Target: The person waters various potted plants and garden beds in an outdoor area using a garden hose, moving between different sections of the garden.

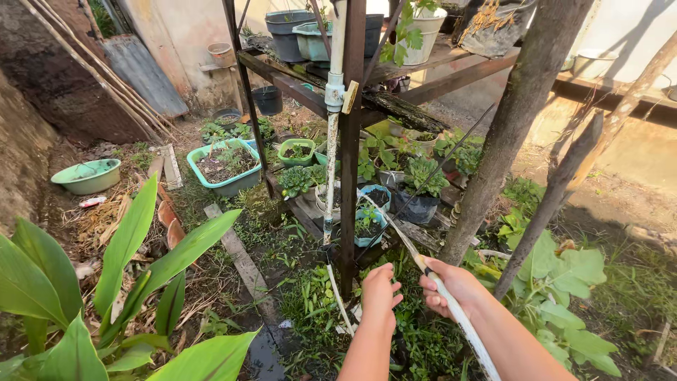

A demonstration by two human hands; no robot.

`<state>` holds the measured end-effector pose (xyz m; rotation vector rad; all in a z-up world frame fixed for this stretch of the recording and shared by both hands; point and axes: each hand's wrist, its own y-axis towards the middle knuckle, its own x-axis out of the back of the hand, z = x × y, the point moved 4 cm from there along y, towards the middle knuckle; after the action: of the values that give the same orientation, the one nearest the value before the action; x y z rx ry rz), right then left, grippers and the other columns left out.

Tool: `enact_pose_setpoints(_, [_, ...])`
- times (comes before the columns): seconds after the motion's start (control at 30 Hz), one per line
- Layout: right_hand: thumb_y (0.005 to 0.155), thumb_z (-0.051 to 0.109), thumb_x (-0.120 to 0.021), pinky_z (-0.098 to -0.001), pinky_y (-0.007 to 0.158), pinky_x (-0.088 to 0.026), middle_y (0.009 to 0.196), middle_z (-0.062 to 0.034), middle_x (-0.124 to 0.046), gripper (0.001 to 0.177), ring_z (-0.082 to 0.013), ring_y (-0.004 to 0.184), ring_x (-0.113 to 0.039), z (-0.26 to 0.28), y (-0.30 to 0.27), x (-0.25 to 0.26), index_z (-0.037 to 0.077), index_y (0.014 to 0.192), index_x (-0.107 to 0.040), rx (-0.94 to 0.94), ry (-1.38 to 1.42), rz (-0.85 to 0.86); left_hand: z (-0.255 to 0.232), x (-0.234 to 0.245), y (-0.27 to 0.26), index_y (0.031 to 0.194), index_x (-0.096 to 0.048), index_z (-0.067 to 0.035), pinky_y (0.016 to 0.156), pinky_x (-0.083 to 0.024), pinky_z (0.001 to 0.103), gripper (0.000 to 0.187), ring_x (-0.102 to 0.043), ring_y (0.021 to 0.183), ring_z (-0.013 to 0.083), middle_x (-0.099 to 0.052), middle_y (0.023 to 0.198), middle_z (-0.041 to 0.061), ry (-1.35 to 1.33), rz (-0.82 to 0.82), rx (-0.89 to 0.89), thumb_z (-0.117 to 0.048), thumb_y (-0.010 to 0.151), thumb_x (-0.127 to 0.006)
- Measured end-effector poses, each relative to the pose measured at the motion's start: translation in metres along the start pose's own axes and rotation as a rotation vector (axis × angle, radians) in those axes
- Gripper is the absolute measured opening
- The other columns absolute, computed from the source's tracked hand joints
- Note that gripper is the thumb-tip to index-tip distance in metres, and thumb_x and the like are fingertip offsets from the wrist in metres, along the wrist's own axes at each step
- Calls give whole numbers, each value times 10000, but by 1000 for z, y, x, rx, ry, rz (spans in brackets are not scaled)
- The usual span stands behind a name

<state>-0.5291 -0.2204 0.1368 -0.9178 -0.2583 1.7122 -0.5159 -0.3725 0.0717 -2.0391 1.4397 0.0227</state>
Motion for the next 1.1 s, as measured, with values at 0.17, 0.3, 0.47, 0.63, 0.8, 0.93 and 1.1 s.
enact_pose_setpoints(0.17, [1039,351,-432,-283,348,-249,578,-17,-401,146,-173,413,-346,8,-1,-3,234,1105,-488,85,-36,-172,0,5,12,1315,-670,-131,869,-515,387,415,-640,1068,213,-653,1310,40,5,5,8,-223,927,-555])
enact_pose_setpoints(0.3, [1061,293,-418,-304,386,-340,593,-41,-408,155,-158,418,-319,12,15,12,178,1138,-491,250,135,-216,5,4,13,1314,-671,-148,871,-515,383,417,-645,1066,202,-656,1314,21,57,9,17,-201,922,-540])
enact_pose_setpoints(0.47, [1062,267,-381,-324,402,-348,621,-63,-431,182,-173,418,-308,10,37,44,169,1159,-500,241,188,-291,7,-3,15,1313,-670,-150,876,-513,385,412,-638,1067,194,-652,1309,18,139,-1,38,-214,934,-523])
enact_pose_setpoints(0.63, [1068,288,-384,-324,408,-367,622,-64,-436,220,-172,417,-320,9,40,59,150,1204,-489,228,198,-268,10,-13,12,1305,-675,-146,872,-512,380,401,-639,1063,197,-665,1291,20,162,-13,56,-201,938,-523])
enact_pose_setpoints(0.8, [1070,291,-420,-311,409,-363,619,-54,-450,247,-158,419,-330,15,38,58,164,1250,-532,195,213,-271,15,-26,12,1309,-684,-132,855,-506,369,402,-630,1053,198,-671,1266,45,163,-34,63,-196,947,-521])
enact_pose_setpoints(0.93, [1070,309,-414,-304,412,-352,623,-57,-453,232,-167,426,-316,16,43,63,186,1248,-497,157,232,-260,23,-22,17,1321,-666,-146,856,-515,360,408,-646,1059,179,-672,1282,26,214,-55,33,-222,959,-493])
enact_pose_setpoints(1.1, [1070,298,-441,-300,404,-330,614,-49,-438,205,-158,435,-320,17,56,66,169,1217,-501,157,236,-238,25,-13,25,1334,-665,-148,875,-508,383,415,-640,1053,211,-656,1297,54,198,-68,107,-212,948,-527])
